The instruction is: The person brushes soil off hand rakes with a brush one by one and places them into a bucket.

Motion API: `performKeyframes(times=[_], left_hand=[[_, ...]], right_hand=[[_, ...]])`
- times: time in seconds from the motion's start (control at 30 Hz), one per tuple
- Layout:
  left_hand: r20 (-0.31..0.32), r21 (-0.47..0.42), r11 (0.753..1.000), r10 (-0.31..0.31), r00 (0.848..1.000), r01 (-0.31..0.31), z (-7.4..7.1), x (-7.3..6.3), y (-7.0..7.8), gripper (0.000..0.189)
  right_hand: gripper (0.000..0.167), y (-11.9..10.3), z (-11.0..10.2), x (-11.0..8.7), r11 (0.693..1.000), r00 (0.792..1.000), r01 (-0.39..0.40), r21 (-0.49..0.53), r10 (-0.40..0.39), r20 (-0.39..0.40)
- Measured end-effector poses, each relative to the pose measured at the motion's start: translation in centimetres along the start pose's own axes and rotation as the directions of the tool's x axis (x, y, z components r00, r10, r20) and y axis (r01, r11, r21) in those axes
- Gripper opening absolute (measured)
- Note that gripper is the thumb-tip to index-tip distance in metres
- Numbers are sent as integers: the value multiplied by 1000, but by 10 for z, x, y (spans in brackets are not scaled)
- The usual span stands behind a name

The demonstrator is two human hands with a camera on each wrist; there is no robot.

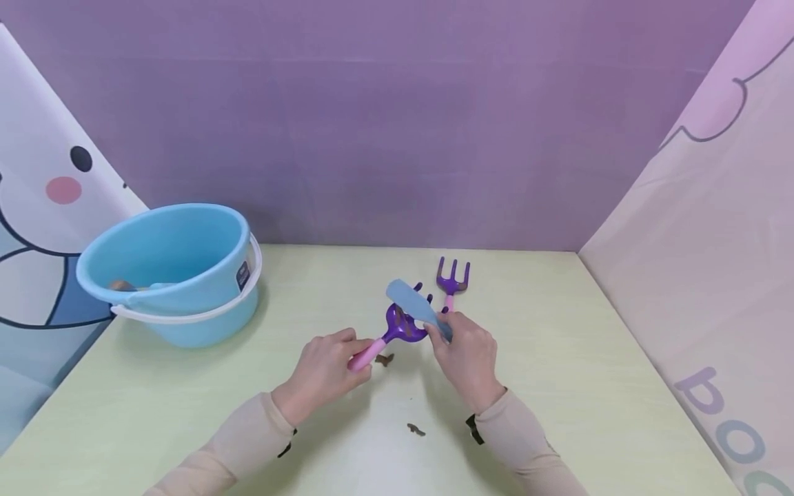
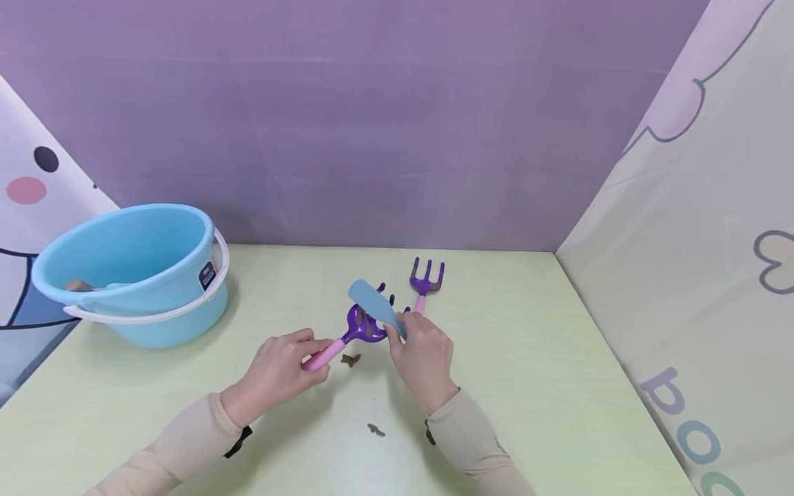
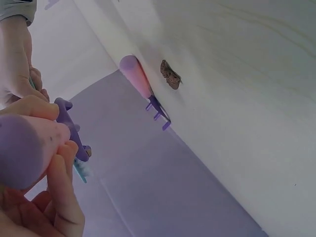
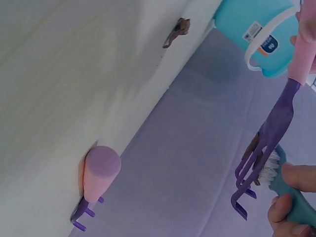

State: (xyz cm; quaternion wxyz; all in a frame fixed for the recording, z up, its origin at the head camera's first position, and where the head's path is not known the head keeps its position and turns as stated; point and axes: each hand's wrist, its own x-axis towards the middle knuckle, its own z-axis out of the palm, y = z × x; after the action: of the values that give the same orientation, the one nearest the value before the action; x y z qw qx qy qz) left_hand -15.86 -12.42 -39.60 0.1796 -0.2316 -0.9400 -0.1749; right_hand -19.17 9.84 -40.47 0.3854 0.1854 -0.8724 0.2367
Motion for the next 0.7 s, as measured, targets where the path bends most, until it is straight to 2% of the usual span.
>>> performKeyframes(times=[0.17,0.33,0.53,0.7], left_hand=[[16,-17,1000,-18,1000,18,0,-1,0,30],[45,-9,999,-46,998,47,0,-2,-3,29],[53,-16,997,-72,996,73,-1,-2,-5,29],[46,-31,997,-70,996,72,-4,0,-4,28]], right_hand=[[23,0,-4,2,998,999,-42,56,42,6],[24,2,-10,3,996,998,-53,74,55,-26],[23,6,-12,-2,999,997,46,11,-45,-63],[21,6,-12,-7,992,992,125,-8,-125,-8]])
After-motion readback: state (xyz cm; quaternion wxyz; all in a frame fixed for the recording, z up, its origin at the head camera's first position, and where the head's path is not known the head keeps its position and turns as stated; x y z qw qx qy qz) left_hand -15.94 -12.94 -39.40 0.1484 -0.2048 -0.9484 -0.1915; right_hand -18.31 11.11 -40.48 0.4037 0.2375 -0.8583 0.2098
